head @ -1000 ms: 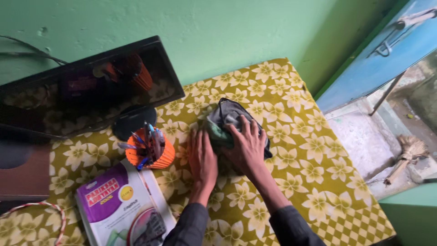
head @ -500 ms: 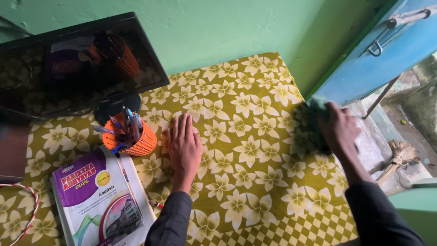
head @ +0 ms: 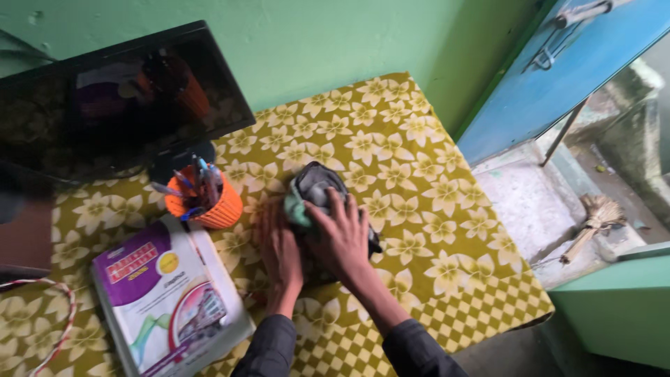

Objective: The person wipes a table surface with a cloth, moving a book and a pen holder aside to clean underneath. They then wipe around a flower vase before placing it on a nearby shelf and continuing to wipe the remaining table area.

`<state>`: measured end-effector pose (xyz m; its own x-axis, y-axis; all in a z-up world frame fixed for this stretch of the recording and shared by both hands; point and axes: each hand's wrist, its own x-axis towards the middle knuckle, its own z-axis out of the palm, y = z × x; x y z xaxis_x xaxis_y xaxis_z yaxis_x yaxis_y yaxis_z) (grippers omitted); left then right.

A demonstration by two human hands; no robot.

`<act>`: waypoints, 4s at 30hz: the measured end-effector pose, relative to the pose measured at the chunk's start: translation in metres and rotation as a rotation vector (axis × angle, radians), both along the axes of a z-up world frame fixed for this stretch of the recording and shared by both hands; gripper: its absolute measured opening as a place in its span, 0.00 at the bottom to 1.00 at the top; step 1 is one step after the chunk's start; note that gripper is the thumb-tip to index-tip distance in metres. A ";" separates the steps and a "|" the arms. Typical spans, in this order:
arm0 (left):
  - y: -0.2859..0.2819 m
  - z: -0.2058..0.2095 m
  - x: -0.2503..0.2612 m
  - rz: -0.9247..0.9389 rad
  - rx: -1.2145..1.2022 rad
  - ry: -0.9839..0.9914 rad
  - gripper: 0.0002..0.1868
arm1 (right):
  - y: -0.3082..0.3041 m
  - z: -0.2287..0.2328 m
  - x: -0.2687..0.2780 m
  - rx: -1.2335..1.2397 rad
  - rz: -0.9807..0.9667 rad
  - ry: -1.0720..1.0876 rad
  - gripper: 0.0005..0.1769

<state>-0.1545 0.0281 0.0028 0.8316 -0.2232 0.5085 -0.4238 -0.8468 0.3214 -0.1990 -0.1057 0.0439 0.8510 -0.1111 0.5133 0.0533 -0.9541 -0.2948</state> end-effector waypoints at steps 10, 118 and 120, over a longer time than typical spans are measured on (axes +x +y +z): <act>-0.001 0.013 -0.004 -0.018 -0.110 0.043 0.23 | -0.165 0.003 -0.025 -0.126 -0.471 0.408 0.25; 0.026 -0.017 -0.156 0.000 0.049 0.083 0.32 | -0.152 -0.026 -0.253 -0.032 -0.948 0.261 0.33; 0.025 -0.015 -0.156 0.029 0.106 0.111 0.32 | -0.167 -0.006 -0.243 0.205 -1.012 0.337 0.32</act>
